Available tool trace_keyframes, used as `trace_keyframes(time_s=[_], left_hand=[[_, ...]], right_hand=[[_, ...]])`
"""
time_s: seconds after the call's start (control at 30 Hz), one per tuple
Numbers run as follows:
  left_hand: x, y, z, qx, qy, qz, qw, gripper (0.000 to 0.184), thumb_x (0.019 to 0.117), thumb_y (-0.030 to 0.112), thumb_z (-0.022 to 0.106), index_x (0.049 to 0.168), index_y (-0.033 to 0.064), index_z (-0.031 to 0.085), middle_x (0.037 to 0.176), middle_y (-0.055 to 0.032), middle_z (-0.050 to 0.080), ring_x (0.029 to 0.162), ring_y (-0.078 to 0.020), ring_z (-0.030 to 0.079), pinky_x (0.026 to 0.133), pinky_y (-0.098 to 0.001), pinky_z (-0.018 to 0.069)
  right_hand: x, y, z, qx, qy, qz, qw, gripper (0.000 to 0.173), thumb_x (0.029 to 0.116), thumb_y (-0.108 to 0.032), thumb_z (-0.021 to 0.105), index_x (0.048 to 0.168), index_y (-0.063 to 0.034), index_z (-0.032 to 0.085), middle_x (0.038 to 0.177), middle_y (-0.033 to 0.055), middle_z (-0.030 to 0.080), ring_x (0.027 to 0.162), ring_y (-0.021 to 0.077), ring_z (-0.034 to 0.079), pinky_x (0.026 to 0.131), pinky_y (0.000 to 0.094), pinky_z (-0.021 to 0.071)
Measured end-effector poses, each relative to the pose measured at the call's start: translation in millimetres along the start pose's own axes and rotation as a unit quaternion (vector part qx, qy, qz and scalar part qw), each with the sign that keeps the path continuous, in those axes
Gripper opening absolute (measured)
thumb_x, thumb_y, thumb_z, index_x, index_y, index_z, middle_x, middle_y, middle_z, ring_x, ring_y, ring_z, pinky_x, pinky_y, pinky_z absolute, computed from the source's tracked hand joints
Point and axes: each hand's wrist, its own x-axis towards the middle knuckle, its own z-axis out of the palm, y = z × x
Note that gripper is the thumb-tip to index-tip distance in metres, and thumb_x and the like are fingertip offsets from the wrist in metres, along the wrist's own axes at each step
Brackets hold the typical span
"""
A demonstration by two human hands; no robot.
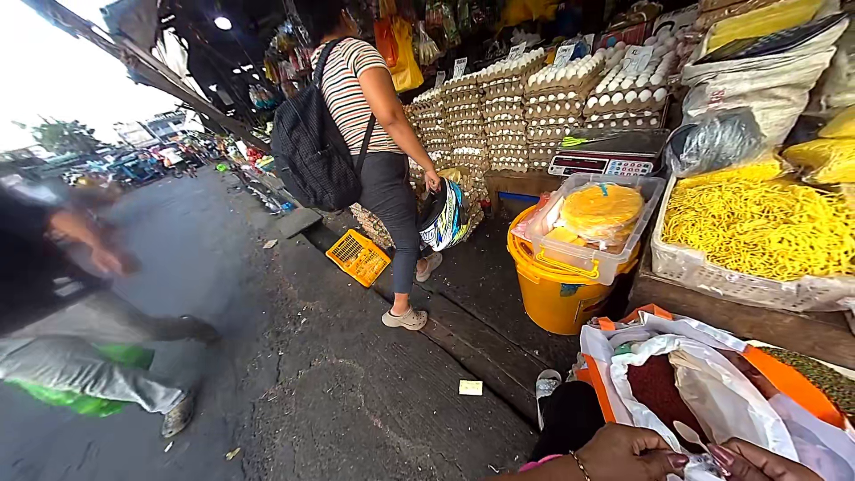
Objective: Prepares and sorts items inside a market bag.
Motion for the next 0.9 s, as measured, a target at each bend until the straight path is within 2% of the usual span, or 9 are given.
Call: trace_keyframes(time_s=[0.1, 0.23, 0.4, 0.47, 0.57, 0.67, 0.77, 0.83, 0.9], left_hand=[[1.3, -2.9, -0.7, -0.005, -0.002, -0.012, 1.0, 0.034, 0.1075, 0.019, 0.05, 0.096, -0.0086, 0.067, 0.073, -0.01, 0.062, 0.063, -0.0127, 0.054, 0.064, -0.0316, 0.0475], [2.7, -6.6, -0.3, -0.022, 0.0, -0.021, 1.0, 0.033, 0.1069, 0.018, 0.051, 0.098, -0.0088, 0.068, 0.077, -0.0096, 0.065, 0.065, -0.0101, 0.057, 0.066, -0.0287, 0.0496], [4.7, -14.7, -4.0, -0.02, -0.032, -0.058, 0.998, 0.027, 0.1018, 0.011, 0.06, 0.116, -0.0113, 0.065, 0.096, -0.0193, 0.07, 0.08, -0.0187, 0.065, 0.078, -0.036, 0.0541], [4.8, -19.4, -6.0, -0.023, -0.044, -0.094, 0.994, 0.027, 0.1023, 0.012, 0.059, 0.115, -0.0109, 0.064, 0.092, -0.0183, 0.069, 0.078, -0.0189, 0.065, 0.076, -0.0368, 0.0548], [4.4, -21.8, -7.7, -0.011, -0.057, -0.118, 0.991, 0.031, 0.107, 0.018, 0.05, 0.108, -0.0095, 0.066, 0.083, -0.0143, 0.069, 0.071, -0.0165, 0.063, 0.071, -0.036, 0.0537], [5.3, -21.3, -6.8, -0.015, -0.061, -0.129, 0.99, 0.035, 0.1093, 0.02, 0.046, 0.105, -0.0086, 0.065, 0.078, -0.0105, 0.066, 0.066, -0.0136, 0.061, 0.068, -0.0333, 0.0534], [8.9, -25.8, -5.7, -0.013, -0.066, -0.11, 0.992, 0.034, 0.108, 0.019, 0.049, 0.107, -0.01, 0.067, 0.085, -0.0146, 0.068, 0.071, -0.0159, 0.062, 0.071, -0.0345, 0.0532], [11.0, -31.1, -5.2, -0.013, -0.072, -0.106, 0.992, 0.031, 0.1058, 0.016, 0.053, 0.115, -0.0102, 0.066, 0.094, -0.0187, 0.07, 0.078, -0.0195, 0.065, 0.076, -0.0373, 0.0543], [12.3, -31.4, -5.9, -0.013, -0.078, -0.122, 0.989, 0.029, 0.1038, 0.014, 0.057, 0.121, -0.0089, 0.064, 0.1, -0.0194, 0.07, 0.083, -0.0201, 0.066, 0.08, -0.0377, 0.0551]], right_hand=[[-2.3, 2.6, -7.5, 0.023, -0.006, 0.013, 1.0, 0.019, 0.0992, -0.01, 0.06, 0.104, 0.0081, 0.065, 0.082, 0.0032, 0.066, 0.069, 0.003, 0.06, 0.067, 0.0238, 0.0527], [-4.4, 4.7, -15.4, 0.039, 0.012, 0.007, 0.999, 0.012, 0.097, -0.004, 0.06, 0.104, 0.0043, 0.065, 0.083, -0.0009, 0.066, 0.069, -0.0004, 0.06, 0.066, 0.0201, 0.0523], [-3.7, 9.0, -12.5, 0.08, 0.056, 0.031, 0.995, 0.011, 0.0992, -0.005, 0.057, 0.1, 0.0019, 0.065, 0.076, -0.0057, 0.063, 0.065, -0.0024, 0.058, 0.065, 0.0178, 0.0514], [-5.9, 17.2, -5.5, 0.088, 0.066, 0.05, 0.993, 0.014, 0.101, -0.009, 0.056, 0.095, 0.0001, 0.065, 0.071, -0.0078, 0.061, 0.061, -0.003, 0.056, 0.062, 0.0173, 0.0494], [-10.9, 30.7, 6.7, 0.104, 0.083, 0.072, 0.988, 0.02, 0.103, -0.014, 0.055, 0.091, -0.0003, 0.064, 0.069, -0.007, 0.059, 0.06, -0.001, 0.054, 0.061, 0.0191, 0.0482], [-15.0, 42.5, 12.3, 0.149, 0.118, 0.088, 0.978, 0.014, 0.1024, -0.011, 0.055, 0.096, -0.002, 0.064, 0.071, -0.0086, 0.062, 0.061, -0.0014, 0.057, 0.061, 0.0184, 0.0507], [-19.4, 47.3, 10.0, 0.185, 0.149, 0.089, 0.967, 0.01, 0.1017, -0.007, 0.054, 0.1, -0.004, 0.063, 0.075, -0.0101, 0.064, 0.062, -0.0017, 0.059, 0.062, 0.0177, 0.0526], [-22.2, 50.2, 5.1, 0.194, 0.164, 0.083, 0.964, 0.009, 0.1017, -0.007, 0.054, 0.1, -0.0062, 0.062, 0.076, -0.0113, 0.065, 0.063, -0.0021, 0.061, 0.062, 0.0173, 0.0533], [-26.3, 53.6, -0.3, 0.196, 0.178, 0.085, 0.961, 0.007, 0.1013, -0.008, 0.055, 0.1, -0.0067, 0.062, 0.077, -0.011, 0.065, 0.064, -0.0019, 0.06, 0.063, 0.0176, 0.0536]])
